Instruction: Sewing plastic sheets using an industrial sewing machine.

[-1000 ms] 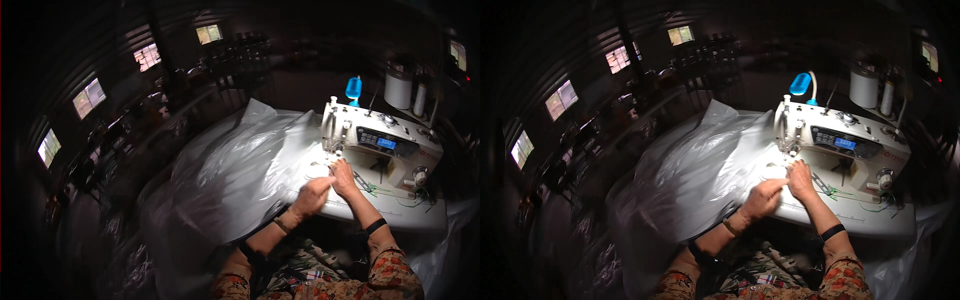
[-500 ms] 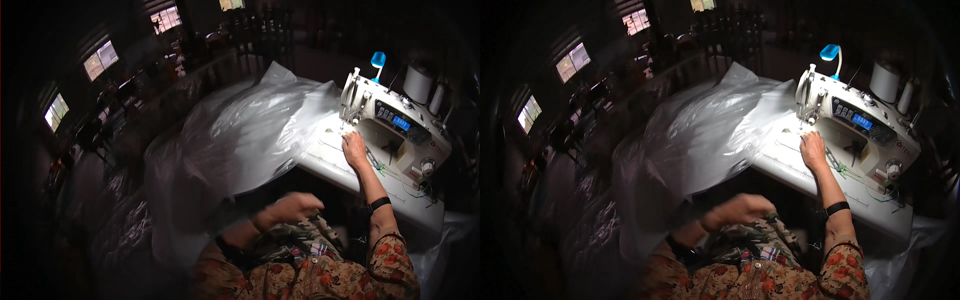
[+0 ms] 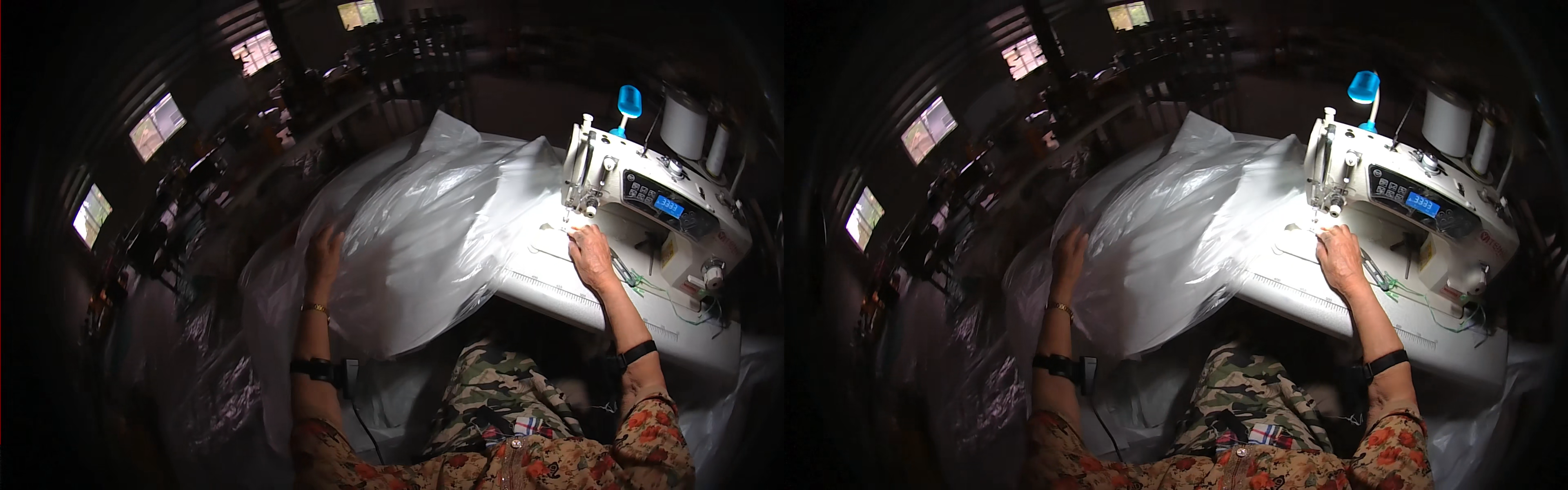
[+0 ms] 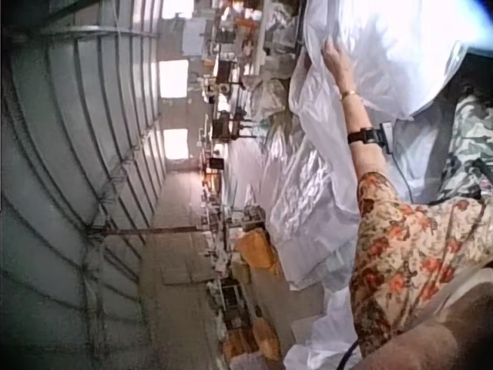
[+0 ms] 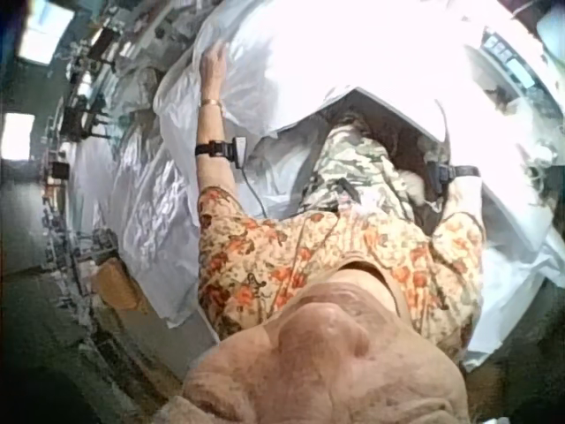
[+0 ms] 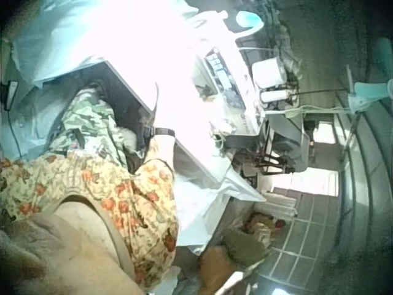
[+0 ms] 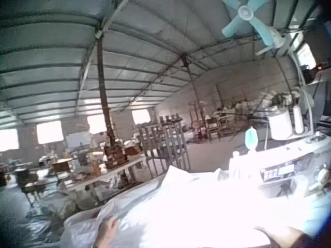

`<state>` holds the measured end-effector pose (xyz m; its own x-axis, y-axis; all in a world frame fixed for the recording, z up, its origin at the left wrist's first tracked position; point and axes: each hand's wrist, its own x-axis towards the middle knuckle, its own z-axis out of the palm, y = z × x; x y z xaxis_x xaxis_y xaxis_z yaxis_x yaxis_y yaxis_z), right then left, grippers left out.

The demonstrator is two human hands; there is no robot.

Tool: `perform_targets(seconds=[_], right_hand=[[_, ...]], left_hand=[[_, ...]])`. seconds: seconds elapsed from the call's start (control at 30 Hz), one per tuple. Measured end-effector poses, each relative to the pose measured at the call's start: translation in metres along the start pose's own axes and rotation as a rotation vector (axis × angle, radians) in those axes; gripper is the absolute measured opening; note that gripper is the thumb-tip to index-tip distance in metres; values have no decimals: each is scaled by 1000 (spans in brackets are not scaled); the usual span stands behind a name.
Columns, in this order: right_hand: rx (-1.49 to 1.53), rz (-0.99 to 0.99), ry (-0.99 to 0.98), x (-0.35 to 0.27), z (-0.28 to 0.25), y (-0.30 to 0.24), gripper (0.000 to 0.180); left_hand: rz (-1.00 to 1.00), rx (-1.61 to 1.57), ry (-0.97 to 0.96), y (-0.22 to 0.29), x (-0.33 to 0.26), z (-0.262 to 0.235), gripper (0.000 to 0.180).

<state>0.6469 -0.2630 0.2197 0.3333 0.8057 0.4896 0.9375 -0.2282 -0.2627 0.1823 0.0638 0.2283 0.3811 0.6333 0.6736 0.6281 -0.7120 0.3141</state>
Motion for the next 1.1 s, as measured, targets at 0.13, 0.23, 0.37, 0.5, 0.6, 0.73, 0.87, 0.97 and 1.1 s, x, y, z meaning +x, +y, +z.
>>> perform_targets(seconds=[0.13, 0.23, 0.37, 0.5, 0.6, 0.73, 0.87, 0.97, 1.1], right_hand=[[10, -5, 23, 2, -2, -1, 27], [15, 1, 40, 2, -2, 7, 27], [44, -46, 37, 9, -1, -4, 25], [0, -43, 38, 7, 6, 6, 25], [-41, -3, 45, 0, 3, 11, 24], [-20, -18, 56, -5, 2, 1, 19], [54, -129, 160, -26, -11, -17, 11], [85, -178, 153, -52, -20, -39, 11], [630, 30, 73, -105, -5, -92, 18]], left_hand=[[-210, -20, -113, -28, 15, 39, 51], [-307, 73, -328, -35, 26, 85, 57], [-577, -436, -292, -103, -18, 161, 61], [-690, -460, -280, -122, -12, 173, 60], [-544, -313, -205, -89, -63, 166, 58], [-360, -79, -80, -52, -111, 126, 54], [-104, 114, -16, -60, -176, 72, 52], [-125, 188, 124, -27, -153, 29, 54], [-356, 259, 85, 22, -133, -44, 59]])
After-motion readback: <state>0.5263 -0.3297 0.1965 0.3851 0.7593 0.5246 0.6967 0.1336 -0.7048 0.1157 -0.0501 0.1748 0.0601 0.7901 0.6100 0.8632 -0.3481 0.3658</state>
